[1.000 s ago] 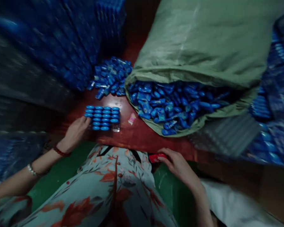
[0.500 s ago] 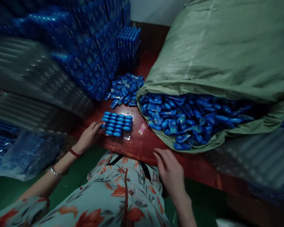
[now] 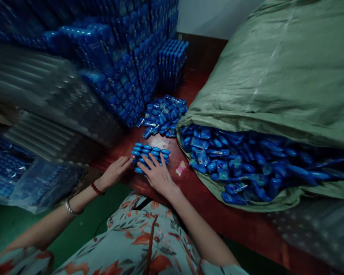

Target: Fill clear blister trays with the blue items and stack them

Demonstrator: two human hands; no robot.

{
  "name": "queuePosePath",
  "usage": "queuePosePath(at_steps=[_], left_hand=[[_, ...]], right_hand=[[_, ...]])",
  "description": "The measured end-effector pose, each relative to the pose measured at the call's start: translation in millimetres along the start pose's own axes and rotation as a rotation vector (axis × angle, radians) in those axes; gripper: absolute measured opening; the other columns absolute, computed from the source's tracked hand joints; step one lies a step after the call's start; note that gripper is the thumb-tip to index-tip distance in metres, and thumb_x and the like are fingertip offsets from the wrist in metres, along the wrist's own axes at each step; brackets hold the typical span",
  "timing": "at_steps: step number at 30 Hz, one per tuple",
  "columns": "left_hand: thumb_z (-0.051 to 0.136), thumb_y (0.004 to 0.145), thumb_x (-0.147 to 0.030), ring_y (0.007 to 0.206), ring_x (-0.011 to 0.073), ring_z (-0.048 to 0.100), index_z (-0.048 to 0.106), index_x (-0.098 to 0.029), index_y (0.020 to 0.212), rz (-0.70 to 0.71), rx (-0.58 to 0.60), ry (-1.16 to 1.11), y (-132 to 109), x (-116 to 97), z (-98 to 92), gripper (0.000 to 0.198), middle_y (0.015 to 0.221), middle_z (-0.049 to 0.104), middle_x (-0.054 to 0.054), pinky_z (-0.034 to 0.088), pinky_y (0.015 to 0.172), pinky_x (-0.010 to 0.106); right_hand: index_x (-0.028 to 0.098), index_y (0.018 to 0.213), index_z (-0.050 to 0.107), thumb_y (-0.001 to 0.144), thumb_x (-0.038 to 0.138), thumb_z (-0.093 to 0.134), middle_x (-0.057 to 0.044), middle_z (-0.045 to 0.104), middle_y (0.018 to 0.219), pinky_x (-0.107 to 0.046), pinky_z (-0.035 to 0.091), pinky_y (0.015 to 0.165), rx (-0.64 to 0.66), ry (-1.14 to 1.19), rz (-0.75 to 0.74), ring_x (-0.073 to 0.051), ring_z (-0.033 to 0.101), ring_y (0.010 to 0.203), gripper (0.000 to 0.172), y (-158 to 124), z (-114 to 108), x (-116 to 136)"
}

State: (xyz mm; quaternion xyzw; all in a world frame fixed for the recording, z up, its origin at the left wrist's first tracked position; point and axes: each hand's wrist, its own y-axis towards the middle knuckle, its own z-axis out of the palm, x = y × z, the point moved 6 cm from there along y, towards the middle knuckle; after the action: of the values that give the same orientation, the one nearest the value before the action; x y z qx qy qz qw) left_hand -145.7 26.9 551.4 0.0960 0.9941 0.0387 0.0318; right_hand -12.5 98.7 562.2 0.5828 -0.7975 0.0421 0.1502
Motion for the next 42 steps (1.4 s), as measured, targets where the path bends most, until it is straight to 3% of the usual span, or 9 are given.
queuePosePath(at_steps=[12,16,21,25,31,34,36,39,42], left_hand=[[0.042,0.088,-0.010,0.083,0.0194,0.052,0.057,-0.012,0.100,0.268,0.280,0.100,31,-7,-2.7,0.019,0.096,0.058,0.009,0.046,0.074,0.031],[0.046,0.088,-0.014,0.082,0.0187,0.053,0.054,-0.014,0.110,0.221,0.145,0.051,30,4,-23.5,0.024,0.097,0.060,0.008,0.043,0.071,0.031],[0.038,0.094,-0.030,0.083,0.0169,0.056,0.057,-0.017,0.108,-0.089,-0.159,-0.180,65,45,-46.9,0.027,0.093,0.062,0.007,0.043,0.073,0.029],[0.050,0.088,-0.036,0.090,0.0195,0.060,0.058,-0.016,0.104,-0.404,0.087,-0.323,132,78,-11.6,0.026,0.101,0.062,0.008,0.046,0.075,0.028],[0.075,0.062,-0.019,0.096,0.0273,0.061,0.050,-0.014,0.116,-0.391,0.186,-0.346,183,84,15.9,0.060,0.108,0.063,0.012,0.049,0.077,0.032],[0.062,0.075,-0.017,0.102,0.0227,0.059,0.046,-0.019,0.124,-0.358,0.118,-0.412,162,86,9.5,0.051,0.113,0.061,0.009,0.048,0.084,0.032],[0.051,0.084,-0.018,0.104,0.0198,0.058,0.050,-0.018,0.120,-0.374,-0.087,-0.525,130,86,-8.0,0.036,0.115,0.061,0.008,0.046,0.090,0.032],[0.047,0.089,-0.025,0.097,0.0179,0.060,0.057,-0.017,0.112,-0.460,-0.466,-0.701,57,78,-39.4,0.027,0.108,0.063,0.006,0.048,0.089,0.031],[0.052,0.087,-0.027,0.092,0.0162,0.058,0.062,-0.020,0.104,-0.531,-0.599,-0.695,-10,54,-55.0,0.021,0.101,0.059,0.005,0.050,0.080,0.028]], right_hand=[[0.026,0.132,0.045,0.089,0.030,0.049,-0.007,0.039,0.143,-0.060,0.012,0.108,0.000,0.036,-0.009,-0.028,0.030,0.131,0.044,1,-3,7],[0.025,0.125,0.052,0.089,0.029,0.048,-0.007,0.051,0.130,-0.051,0.021,0.107,-0.081,0.079,-0.063,-0.023,0.040,0.122,0.036,11,-26,-10],[0.019,0.115,0.060,0.084,0.009,0.045,-0.013,0.057,0.114,-0.041,0.038,0.087,-0.122,-0.189,0.163,-0.026,0.045,0.106,0.036,71,-54,-87],[0.013,0.100,0.065,0.085,0.009,0.041,-0.018,0.054,0.118,-0.045,0.035,0.088,0.053,-0.394,0.085,-0.030,0.043,0.110,0.029,131,-38,-114],[0.011,0.105,0.061,0.086,0.007,0.037,-0.016,0.057,0.115,-0.047,0.026,0.101,0.052,-0.377,-0.001,-0.027,0.042,0.116,0.030,137,-37,-109],[0.011,0.108,0.056,0.087,0.011,0.040,-0.015,0.059,0.111,-0.045,0.028,0.102,-0.175,-0.160,0.126,-0.026,0.044,0.118,0.026,90,-69,-105],[0.015,0.112,0.051,0.090,0.020,0.042,-0.011,0.061,0.108,-0.036,0.040,0.091,-0.280,0.128,0.255,-0.022,0.054,0.104,0.025,44,-86,-104],[0.022,0.118,0.044,0.090,0.033,0.047,-0.004,0.064,0.101,-0.030,0.048,0.077,-0.114,0.489,0.360,-0.018,0.062,0.088,0.030,-25,-83,-90],[0.025,0.118,0.042,0.088,0.037,0.049,-0.004,0.064,0.103,-0.032,0.050,0.077,-0.007,0.579,0.462,-0.019,0.063,0.091,0.033,-74,-72,-73]])
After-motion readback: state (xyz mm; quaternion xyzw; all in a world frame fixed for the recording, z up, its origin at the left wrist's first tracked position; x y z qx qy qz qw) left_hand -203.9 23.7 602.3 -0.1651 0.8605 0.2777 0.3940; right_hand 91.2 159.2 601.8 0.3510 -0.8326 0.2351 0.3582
